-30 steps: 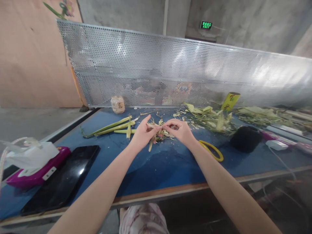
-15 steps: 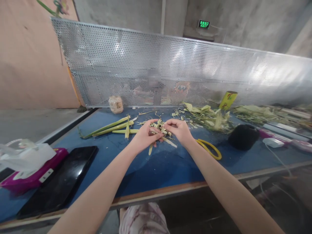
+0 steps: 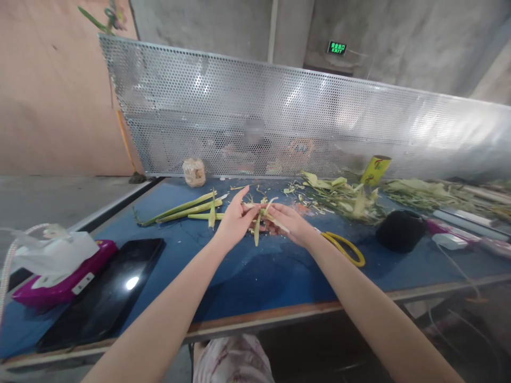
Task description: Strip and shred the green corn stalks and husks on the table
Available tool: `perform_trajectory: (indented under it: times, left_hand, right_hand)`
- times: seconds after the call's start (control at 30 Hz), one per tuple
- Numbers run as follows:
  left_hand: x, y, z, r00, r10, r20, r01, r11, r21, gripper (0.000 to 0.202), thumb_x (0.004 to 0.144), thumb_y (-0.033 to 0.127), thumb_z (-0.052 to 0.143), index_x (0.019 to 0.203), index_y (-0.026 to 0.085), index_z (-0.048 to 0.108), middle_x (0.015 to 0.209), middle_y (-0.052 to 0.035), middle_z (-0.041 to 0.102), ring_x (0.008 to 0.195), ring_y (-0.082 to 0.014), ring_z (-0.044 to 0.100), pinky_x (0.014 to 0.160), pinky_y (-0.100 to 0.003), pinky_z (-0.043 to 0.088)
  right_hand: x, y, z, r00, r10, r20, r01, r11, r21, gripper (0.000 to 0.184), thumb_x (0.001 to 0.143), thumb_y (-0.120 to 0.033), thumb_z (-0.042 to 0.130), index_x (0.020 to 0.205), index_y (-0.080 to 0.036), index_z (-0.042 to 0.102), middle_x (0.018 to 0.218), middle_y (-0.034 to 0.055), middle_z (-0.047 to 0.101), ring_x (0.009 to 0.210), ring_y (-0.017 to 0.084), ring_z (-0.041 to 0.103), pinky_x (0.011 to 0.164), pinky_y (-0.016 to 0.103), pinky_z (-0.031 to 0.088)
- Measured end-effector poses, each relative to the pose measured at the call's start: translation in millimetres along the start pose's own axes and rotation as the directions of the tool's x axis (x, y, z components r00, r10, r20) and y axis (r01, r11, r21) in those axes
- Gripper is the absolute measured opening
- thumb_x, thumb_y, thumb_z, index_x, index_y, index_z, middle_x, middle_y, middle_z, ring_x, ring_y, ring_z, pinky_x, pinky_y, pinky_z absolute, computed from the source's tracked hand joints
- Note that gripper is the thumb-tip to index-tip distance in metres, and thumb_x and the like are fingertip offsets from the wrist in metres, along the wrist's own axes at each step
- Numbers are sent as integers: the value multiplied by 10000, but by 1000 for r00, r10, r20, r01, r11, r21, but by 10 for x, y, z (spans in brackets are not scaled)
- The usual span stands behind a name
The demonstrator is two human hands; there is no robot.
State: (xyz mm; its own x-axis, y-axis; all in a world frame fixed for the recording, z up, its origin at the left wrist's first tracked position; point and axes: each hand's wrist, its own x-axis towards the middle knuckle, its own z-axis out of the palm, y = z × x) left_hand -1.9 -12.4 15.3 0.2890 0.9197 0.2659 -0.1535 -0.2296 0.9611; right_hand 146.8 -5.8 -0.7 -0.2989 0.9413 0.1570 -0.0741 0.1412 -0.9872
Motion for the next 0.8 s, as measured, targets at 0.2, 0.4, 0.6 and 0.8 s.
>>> perform_trajectory:
  times: [0.2, 0.4, 0.6, 0.8]
  left_hand:
    - [-26, -21, -22, 998, 55, 25, -58, 981, 183, 750, 764, 255, 529, 1358, 279, 71, 1058, -112, 620, 553, -151, 614, 423, -270, 515]
    - [-47, 10, -6, 993, 114, -8, -108, 959, 263, 847, 770, 230, 524, 1340, 340, -93, 1082, -103, 611, 490, -129, 594, 358, -226, 475]
    - [-84, 39, 9, 987, 163, 4, -155, 934, 322, 853, 762, 207, 526, 1344, 324, -86, 1097, -100, 606, 495, -128, 588, 357, -211, 448]
    - [-88, 27, -9, 973, 231, 4, -215, 899, 380, 779, 724, 141, 548, 1362, 260, 117, 943, -82, 673, 636, -146, 601, 546, -223, 469]
  right_hand:
    - [-44, -15, 12, 996, -72, 43, 81, 962, -260, 398, 710, -436, 561, 1006, -176, 501, 599, -29, 550, 467, 85, 486, 444, 207, 363]
    - [-6, 10, -14, 975, -214, 65, 224, 913, -341, 325, 754, -398, 504, 1024, -219, 534, 655, -26, 535, 472, 78, 463, 500, 224, 390]
    - [-20, -30, 19, 975, -221, 28, 219, 929, -297, 279, 698, -448, 547, 721, -170, 566, 546, -28, 493, 483, 86, 430, 498, 228, 364]
    - [4, 17, 11, 984, -177, -11, 167, 948, -271, 323, 679, -495, 553, 682, -172, 553, 478, -45, 449, 435, 74, 398, 438, 210, 310]
